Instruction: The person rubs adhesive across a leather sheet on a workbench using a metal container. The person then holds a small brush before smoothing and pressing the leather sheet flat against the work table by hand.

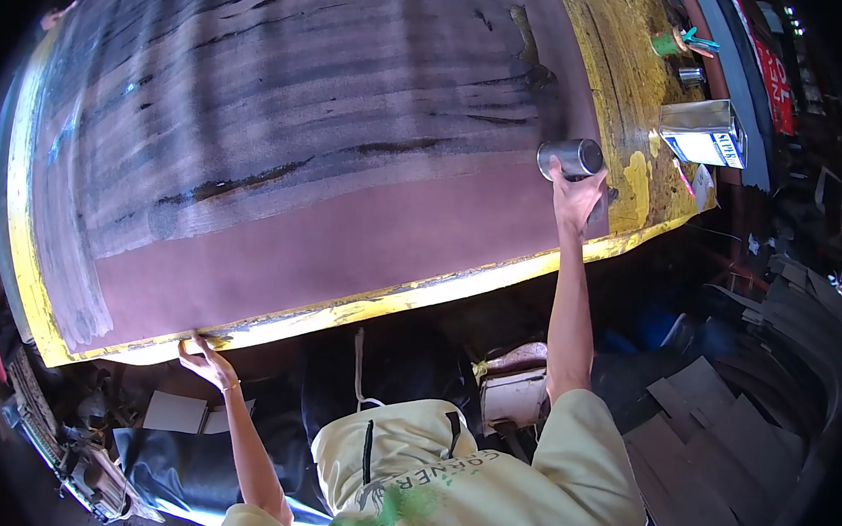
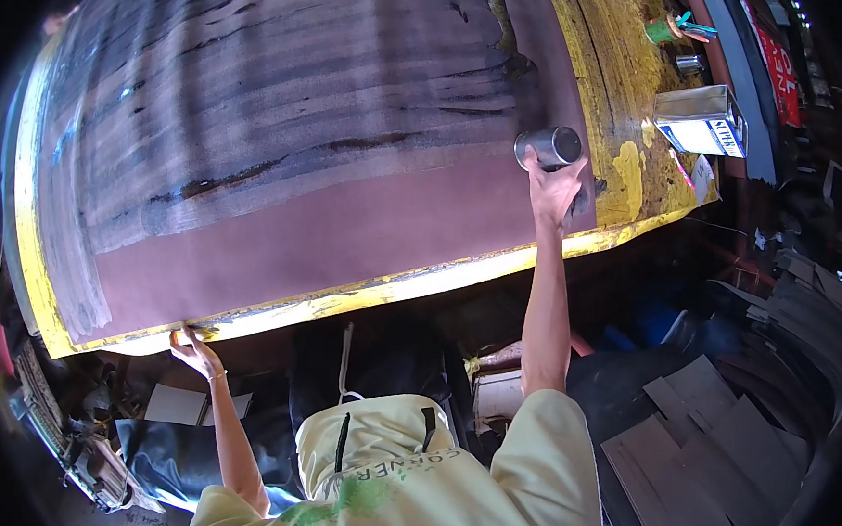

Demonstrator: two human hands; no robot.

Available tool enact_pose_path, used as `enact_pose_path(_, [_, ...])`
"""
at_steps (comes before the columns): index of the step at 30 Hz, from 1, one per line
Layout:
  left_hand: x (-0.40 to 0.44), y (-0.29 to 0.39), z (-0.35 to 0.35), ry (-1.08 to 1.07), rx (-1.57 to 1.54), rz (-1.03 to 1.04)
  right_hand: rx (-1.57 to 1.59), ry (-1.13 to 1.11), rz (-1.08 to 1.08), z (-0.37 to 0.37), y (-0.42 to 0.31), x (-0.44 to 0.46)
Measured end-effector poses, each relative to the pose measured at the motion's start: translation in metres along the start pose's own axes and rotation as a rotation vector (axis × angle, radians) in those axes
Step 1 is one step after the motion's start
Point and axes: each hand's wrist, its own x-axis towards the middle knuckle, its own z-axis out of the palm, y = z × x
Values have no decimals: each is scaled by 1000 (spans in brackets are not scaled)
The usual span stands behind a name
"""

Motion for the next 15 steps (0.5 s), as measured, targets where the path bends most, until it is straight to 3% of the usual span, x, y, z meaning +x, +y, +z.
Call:
enact_pose_path(8, [2,4,-7,-65,-34,16,21,104,-63,14,0,-7])
enact_pose_path(12, [1,-2,-2,-7,-38,58,-54,74,11,21,-28,-19])
enact_pose_path(13, [1,-4,-1,-10,-38,58,-22,124,-87,29,-32,-26])
enact_pose_path(15, [1,-9,1,-21,-28,35,-20,41,-4,36,-58,-51])
